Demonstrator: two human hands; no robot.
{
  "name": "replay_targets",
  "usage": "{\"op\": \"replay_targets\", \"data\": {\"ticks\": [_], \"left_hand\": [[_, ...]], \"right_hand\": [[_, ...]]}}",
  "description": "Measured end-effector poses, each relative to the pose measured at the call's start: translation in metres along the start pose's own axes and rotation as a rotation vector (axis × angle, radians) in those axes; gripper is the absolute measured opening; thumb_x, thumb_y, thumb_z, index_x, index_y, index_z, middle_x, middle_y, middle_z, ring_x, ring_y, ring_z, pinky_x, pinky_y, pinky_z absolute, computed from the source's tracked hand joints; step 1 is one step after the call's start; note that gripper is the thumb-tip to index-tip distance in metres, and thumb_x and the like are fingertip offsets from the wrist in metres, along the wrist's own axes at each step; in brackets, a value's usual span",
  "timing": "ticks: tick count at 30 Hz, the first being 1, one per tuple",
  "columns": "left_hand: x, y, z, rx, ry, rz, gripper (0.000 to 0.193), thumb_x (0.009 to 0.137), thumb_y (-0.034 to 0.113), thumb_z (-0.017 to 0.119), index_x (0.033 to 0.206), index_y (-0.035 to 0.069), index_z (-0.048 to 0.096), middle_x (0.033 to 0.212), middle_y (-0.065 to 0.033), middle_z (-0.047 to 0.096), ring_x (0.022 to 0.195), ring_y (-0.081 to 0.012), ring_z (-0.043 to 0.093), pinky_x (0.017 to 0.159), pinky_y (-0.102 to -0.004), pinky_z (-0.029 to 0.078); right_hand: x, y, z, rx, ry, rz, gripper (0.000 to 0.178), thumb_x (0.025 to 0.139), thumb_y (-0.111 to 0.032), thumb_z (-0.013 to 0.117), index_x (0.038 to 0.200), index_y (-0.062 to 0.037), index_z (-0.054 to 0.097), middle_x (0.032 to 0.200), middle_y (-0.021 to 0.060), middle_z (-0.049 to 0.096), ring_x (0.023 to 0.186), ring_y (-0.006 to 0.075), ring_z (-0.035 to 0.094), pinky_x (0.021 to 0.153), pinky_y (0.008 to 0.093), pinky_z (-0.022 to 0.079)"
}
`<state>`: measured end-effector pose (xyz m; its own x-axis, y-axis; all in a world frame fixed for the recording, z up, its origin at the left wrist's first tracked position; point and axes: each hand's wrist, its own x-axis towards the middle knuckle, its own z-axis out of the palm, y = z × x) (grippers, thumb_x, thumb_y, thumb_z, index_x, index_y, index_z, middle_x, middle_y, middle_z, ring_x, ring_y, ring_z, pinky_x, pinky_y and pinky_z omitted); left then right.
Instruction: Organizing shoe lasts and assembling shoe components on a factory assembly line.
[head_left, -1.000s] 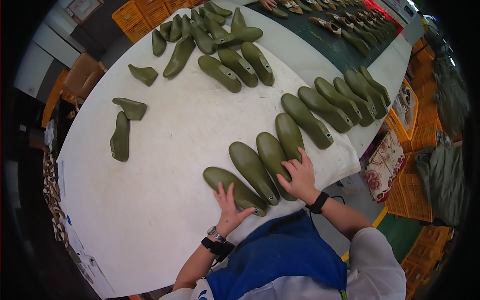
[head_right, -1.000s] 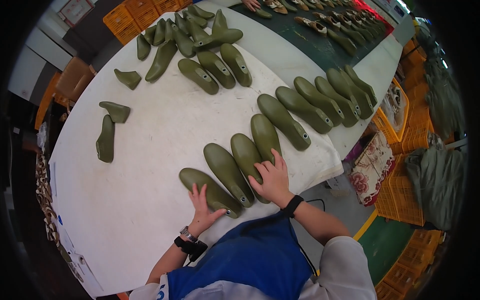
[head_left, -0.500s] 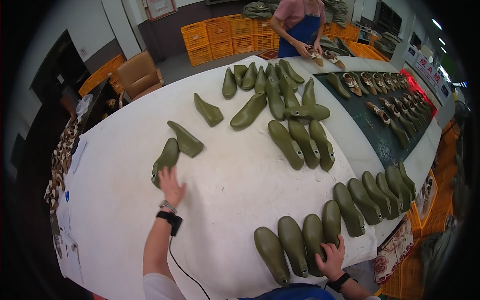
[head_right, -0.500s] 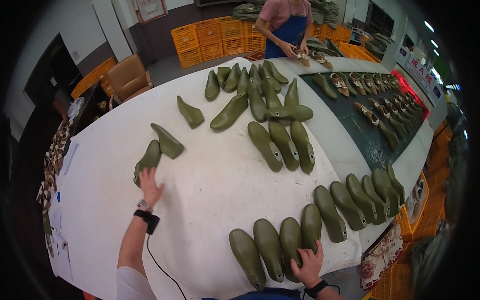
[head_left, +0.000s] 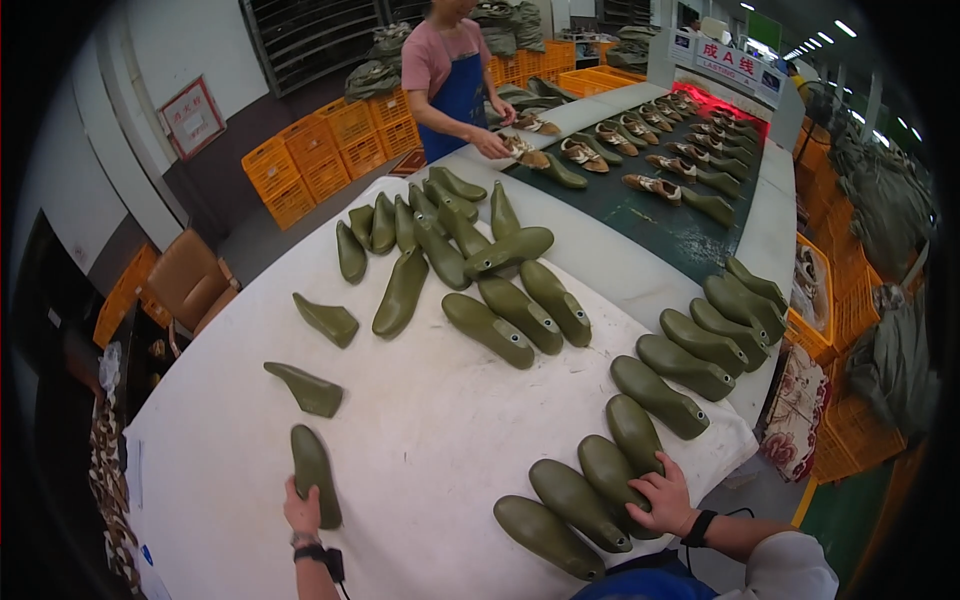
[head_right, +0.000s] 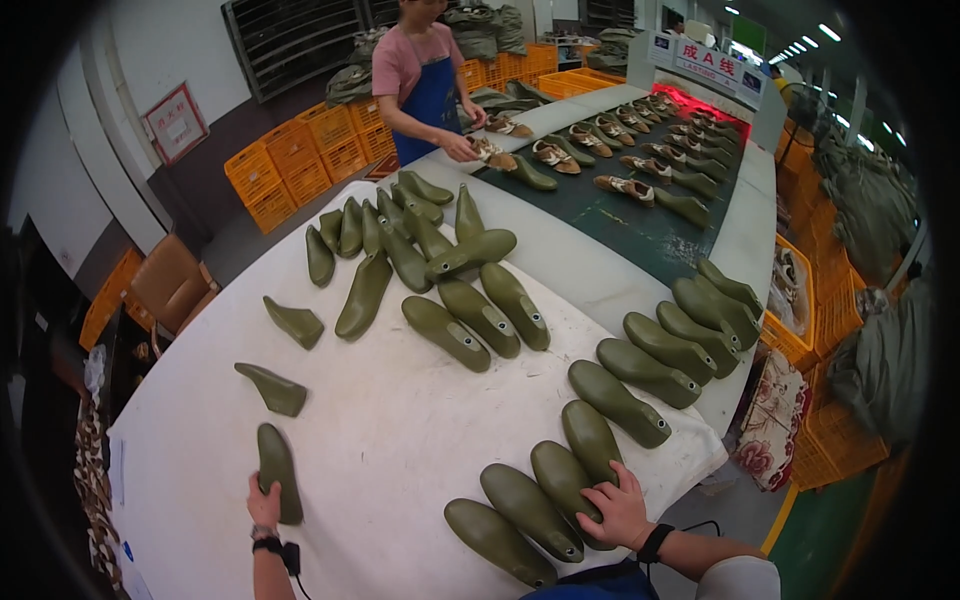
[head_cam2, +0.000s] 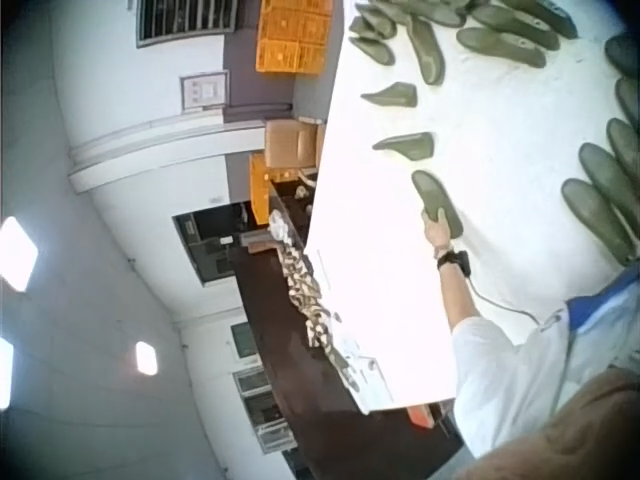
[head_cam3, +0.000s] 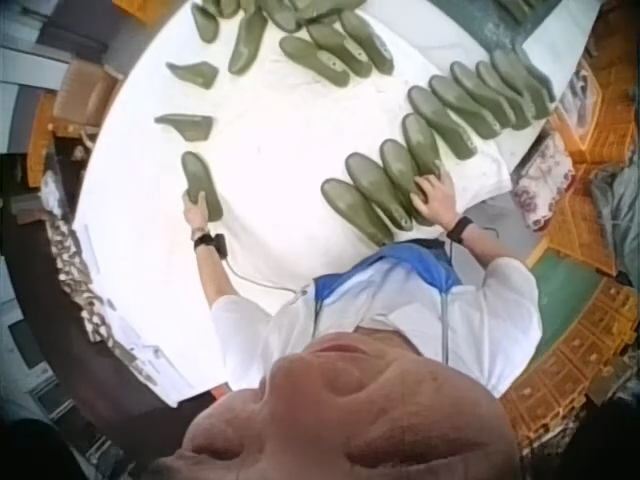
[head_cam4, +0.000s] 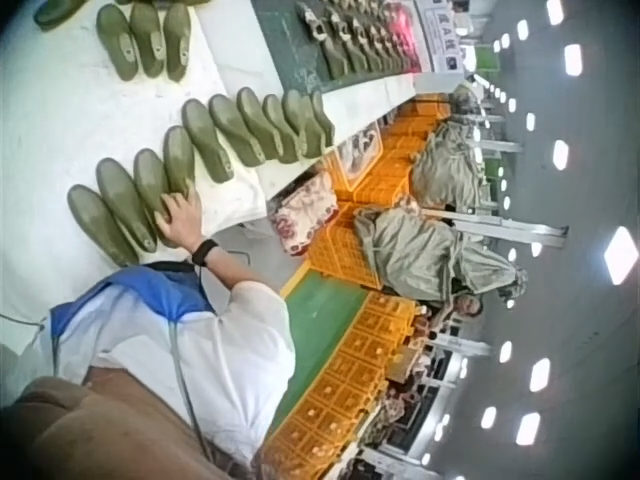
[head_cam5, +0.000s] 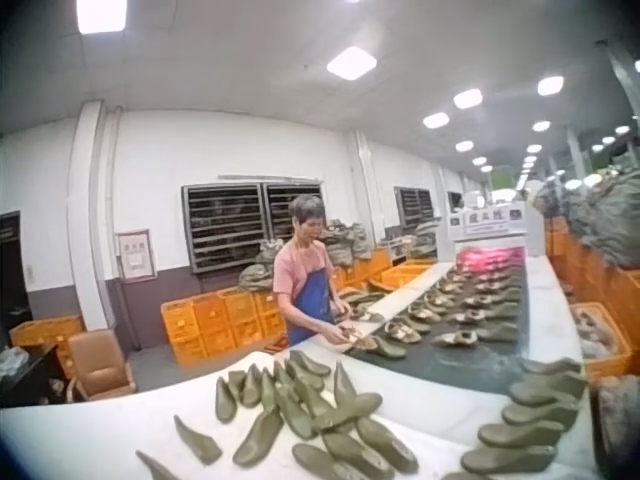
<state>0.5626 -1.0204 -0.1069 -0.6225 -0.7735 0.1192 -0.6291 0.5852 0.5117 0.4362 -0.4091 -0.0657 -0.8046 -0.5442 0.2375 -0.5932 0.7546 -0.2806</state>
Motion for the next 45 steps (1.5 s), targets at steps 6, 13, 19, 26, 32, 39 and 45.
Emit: {"op": "replay_targets", "data": {"ticks": [6,13,19,26,32,39,45], "left_hand": [[-0.146,0.066,0.006,-0.296,-0.12,-0.065,0.052,0.076,0.016,0.064,0.124,0.005,0.046,0.117,-0.0259,0.053,0.102,-0.0379,0.055,0.087,-0.04,0.044],[-0.3,0.134,0.022,-0.419,-0.255,-0.129,0.054,0.085,0.018,0.06,0.132,0.004,0.037,0.113,-0.0252,0.055,0.101,-0.0337,0.055,0.087,-0.0378,0.043],[-0.355,0.171,0.056,-0.343,-0.521,-0.144,0.07,0.08,0.024,0.066,0.133,-0.001,0.028,0.13,-0.0267,0.036,0.121,-0.0349,0.038,0.101,-0.0373,0.032],[-0.334,0.181,0.078,-0.305,-0.375,0.182,0.053,0.077,0.02,0.065,0.122,0.002,0.045,0.139,-0.0292,0.022,0.126,-0.044,0.024,0.105,-0.0466,0.024],[-0.334,0.174,0.087,-0.349,-0.326,0.235,0.034,0.079,0.014,0.059,0.111,0.003,0.054,0.141,-0.0285,0.021,0.125,-0.0451,0.024,0.105,-0.0477,0.023],[-0.331,0.172,0.087,-0.209,-0.269,0.362,0.047,0.074,0.015,0.064,0.117,0.003,0.049,0.134,-0.0294,0.033,0.12,-0.0434,0.035,0.101,-0.0465,0.031],[-0.294,0.157,0.061,-0.109,-0.727,0.456,0.063,0.076,0.045,0.066,0.123,0.005,0.049,0.138,-0.0271,0.029,0.128,-0.0386,0.033,0.102,-0.0575,0.021]], "right_hand": [[-0.004,0.002,-0.003,0.025,0.062,0.0,0.033,0.067,-0.037,0.067,0.09,-0.0143,0.067,0.086,0.0045,0.059,0.113,0.0361,0.043,0.093,0.0498,0.036],[-0.007,0.004,-0.005,0.048,0.104,-0.009,0.032,0.07,-0.039,0.066,0.089,-0.0132,0.067,0.085,0.0058,0.059,0.112,0.0357,0.044,0.094,0.0496,0.035],[-0.009,0.006,-0.005,0.036,0.117,-0.008,0.032,0.069,-0.038,0.066,0.09,-0.0141,0.067,0.087,0.0051,0.06,0.113,0.0362,0.044,0.094,0.0476,0.035],[-0.012,0.008,-0.002,0.061,0.133,-0.013,0.034,0.073,-0.042,0.062,0.091,-0.0129,0.067,0.086,0.0066,0.06,0.114,0.0362,0.042,0.095,0.0502,0.033],[-0.013,0.007,-0.001,0.043,0.137,-0.008,0.034,0.073,-0.042,0.062,0.09,-0.013,0.067,0.085,0.007,0.06,0.115,0.0361,0.042,0.095,0.0508,0.033],[-0.012,0.006,-0.003,0.04,0.144,-0.025,0.034,0.072,-0.041,0.063,0.09,-0.0127,0.067,0.085,0.0072,0.06,0.114,0.036,0.042,0.094,0.0508,0.034],[-0.008,0.002,-0.001,0.063,0.098,-0.014,0.032,0.069,-0.033,0.066,0.091,-0.0089,0.066,0.086,0.0093,0.059,0.114,0.0393,0.04,0.096,0.0511,0.032]]}}
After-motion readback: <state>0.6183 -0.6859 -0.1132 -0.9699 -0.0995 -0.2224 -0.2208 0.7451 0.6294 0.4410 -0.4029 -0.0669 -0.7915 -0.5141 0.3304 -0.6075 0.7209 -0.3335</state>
